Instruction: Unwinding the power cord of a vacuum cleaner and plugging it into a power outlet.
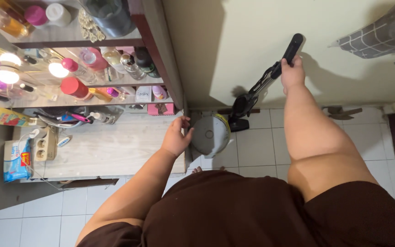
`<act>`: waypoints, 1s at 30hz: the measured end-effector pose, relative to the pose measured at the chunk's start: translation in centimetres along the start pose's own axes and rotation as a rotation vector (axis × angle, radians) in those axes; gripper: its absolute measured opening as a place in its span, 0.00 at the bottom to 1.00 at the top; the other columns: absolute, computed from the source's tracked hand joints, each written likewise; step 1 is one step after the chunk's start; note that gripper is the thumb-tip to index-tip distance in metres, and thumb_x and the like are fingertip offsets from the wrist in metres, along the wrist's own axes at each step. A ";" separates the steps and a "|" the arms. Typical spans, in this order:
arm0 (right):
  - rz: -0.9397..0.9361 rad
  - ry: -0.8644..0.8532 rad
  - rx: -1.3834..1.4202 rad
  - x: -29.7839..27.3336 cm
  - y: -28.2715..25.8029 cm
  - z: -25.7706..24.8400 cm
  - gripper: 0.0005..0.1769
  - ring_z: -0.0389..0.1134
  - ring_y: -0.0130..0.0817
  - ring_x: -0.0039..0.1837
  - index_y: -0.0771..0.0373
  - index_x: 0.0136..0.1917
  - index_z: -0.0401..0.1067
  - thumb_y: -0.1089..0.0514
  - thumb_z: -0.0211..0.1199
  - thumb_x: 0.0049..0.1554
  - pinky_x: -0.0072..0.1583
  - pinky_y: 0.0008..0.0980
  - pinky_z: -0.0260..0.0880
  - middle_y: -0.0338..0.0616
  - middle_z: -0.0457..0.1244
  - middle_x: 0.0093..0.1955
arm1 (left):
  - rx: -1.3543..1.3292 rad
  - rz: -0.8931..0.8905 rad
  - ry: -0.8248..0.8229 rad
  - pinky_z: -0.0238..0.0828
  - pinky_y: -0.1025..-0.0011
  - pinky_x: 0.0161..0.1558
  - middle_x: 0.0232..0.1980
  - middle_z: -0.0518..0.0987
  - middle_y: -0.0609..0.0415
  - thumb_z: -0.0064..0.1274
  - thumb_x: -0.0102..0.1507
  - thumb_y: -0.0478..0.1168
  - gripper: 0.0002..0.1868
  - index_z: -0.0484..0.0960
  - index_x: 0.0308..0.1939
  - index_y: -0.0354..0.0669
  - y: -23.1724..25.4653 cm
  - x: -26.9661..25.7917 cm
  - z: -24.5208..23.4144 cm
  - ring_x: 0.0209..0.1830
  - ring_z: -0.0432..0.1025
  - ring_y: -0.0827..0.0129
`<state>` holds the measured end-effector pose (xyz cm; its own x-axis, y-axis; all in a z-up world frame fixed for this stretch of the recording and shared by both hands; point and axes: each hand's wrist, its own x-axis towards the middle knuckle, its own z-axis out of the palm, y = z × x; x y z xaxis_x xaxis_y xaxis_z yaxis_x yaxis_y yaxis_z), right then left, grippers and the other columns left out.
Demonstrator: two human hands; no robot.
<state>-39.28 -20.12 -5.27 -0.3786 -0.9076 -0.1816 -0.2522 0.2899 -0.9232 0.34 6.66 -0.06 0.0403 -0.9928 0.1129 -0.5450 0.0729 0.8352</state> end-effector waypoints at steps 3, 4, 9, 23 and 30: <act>-0.095 0.005 -0.087 1.5 1.7 -0.1 0.24 0.69 0.36 0.64 0.62 0.70 0.61 0.54 0.62 0.65 0.63 0.35 0.67 0.44 0.67 0.63 | 0.025 0.068 -0.016 0.73 0.65 0.48 0.41 0.77 0.49 0.62 0.59 0.32 0.21 0.74 0.54 0.37 -0.6 -0.2 -0.6 0.43 0.74 0.59; -0.093 0.003 -0.090 0.8 1.0 -0.5 0.24 0.69 0.36 0.64 0.62 0.70 0.61 0.54 0.62 0.65 0.63 0.35 0.67 0.44 0.67 0.63 | 0.023 0.063 -0.017 0.73 0.65 0.48 0.41 0.77 0.49 0.62 0.59 0.32 0.21 0.74 0.54 0.37 -0.2 -0.3 -0.9 0.43 0.74 0.59; -0.260 -0.043 -0.428 -1.5 1.2 -2.5 0.21 0.71 0.53 0.61 0.68 0.66 0.63 0.54 0.63 0.67 0.63 0.44 0.69 0.58 0.68 0.59 | 0.070 0.120 -0.027 0.73 0.64 0.48 0.43 0.78 0.48 0.63 0.59 0.33 0.21 0.74 0.53 0.39 0.4 -0.4 -2.6 0.45 0.74 0.59; -0.236 -0.051 -0.486 -9.1 3.0 -8.6 0.30 0.71 0.57 0.57 0.69 0.69 0.59 0.53 0.66 0.62 0.58 0.48 0.70 0.61 0.69 0.54 | -0.005 0.040 -0.107 0.74 0.64 0.46 0.42 0.79 0.48 0.62 0.60 0.33 0.21 0.73 0.54 0.38 0.9 0.5 -1.2 0.44 0.76 0.59; -0.327 -0.076 -0.248 -9.3 7.2 -9.8 0.26 0.71 0.43 0.56 0.67 0.66 0.62 0.56 0.69 0.60 0.59 0.40 0.69 0.49 0.69 0.54 | -0.063 0.129 -0.163 0.75 0.66 0.48 0.45 0.78 0.47 0.62 0.59 0.32 0.22 0.73 0.54 0.37 1.5 2.7 3.6 0.45 0.76 0.60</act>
<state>-46.31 -6.64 -6.95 -0.1789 -0.9810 0.0749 -0.5585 0.0386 -0.8286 -3.44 3.71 -0.42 -0.1653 -0.9767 0.1371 -0.4828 0.2013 0.8523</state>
